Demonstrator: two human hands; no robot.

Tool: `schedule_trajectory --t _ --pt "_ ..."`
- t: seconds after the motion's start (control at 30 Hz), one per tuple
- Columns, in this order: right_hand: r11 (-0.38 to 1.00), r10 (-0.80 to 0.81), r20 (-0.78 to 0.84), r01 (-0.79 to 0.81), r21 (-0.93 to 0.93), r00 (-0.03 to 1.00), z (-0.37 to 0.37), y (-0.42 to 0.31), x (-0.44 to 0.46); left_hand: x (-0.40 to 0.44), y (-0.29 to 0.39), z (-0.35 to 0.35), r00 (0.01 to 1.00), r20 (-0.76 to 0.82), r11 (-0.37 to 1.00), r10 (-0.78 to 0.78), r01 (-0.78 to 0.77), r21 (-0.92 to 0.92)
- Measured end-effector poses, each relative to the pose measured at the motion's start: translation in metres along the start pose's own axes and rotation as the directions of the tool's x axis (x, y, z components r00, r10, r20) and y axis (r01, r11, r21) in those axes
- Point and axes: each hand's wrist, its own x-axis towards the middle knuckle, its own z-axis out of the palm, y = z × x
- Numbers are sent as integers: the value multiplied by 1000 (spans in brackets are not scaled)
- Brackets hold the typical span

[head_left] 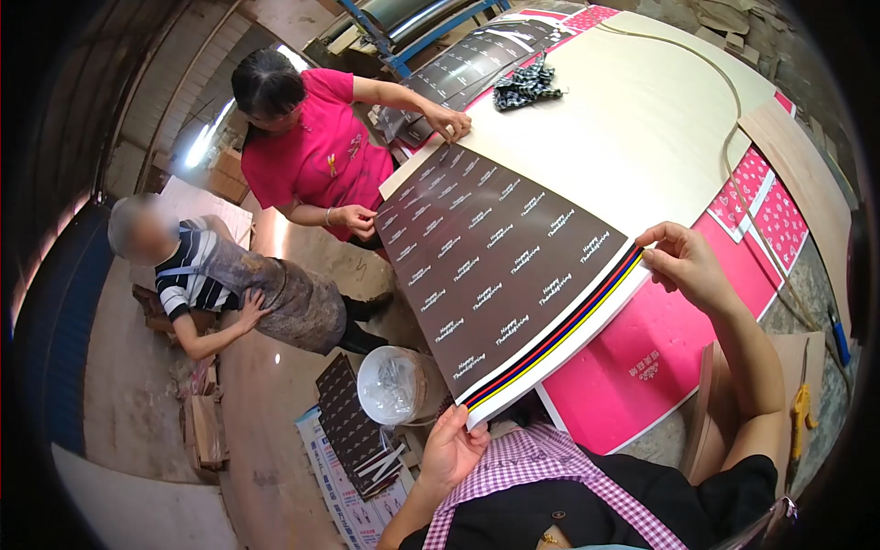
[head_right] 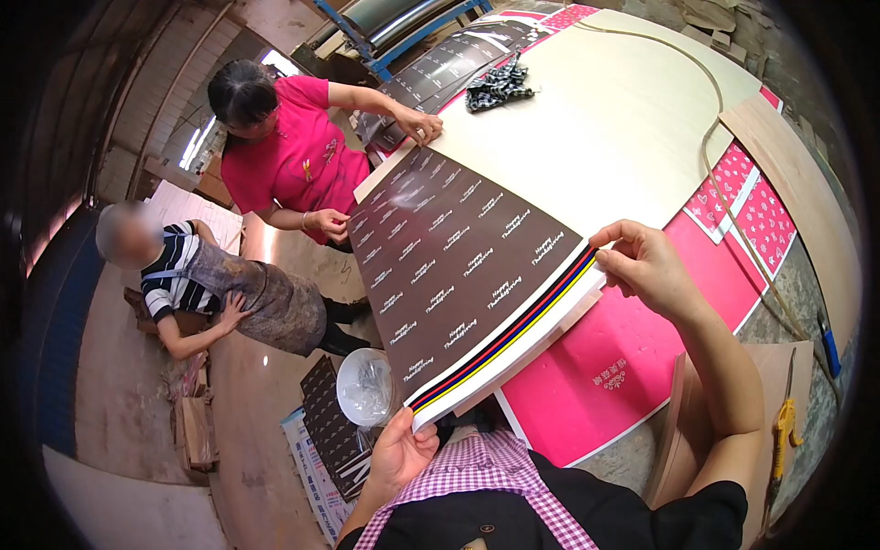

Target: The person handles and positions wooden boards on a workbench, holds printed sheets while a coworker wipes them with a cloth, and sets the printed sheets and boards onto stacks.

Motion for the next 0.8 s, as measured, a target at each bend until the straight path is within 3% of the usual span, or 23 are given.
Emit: schedule_trajectory --t 0.5,0.8 --pt "999 29 19 -30 30 999 -1 -1 -2 -4 4 10 999 -23 999 32 -32 3" --pt "1000 10 66 -9 -21 998 -7 3 -2 -2 6 -7 989 -125 996 -82 78 -44"
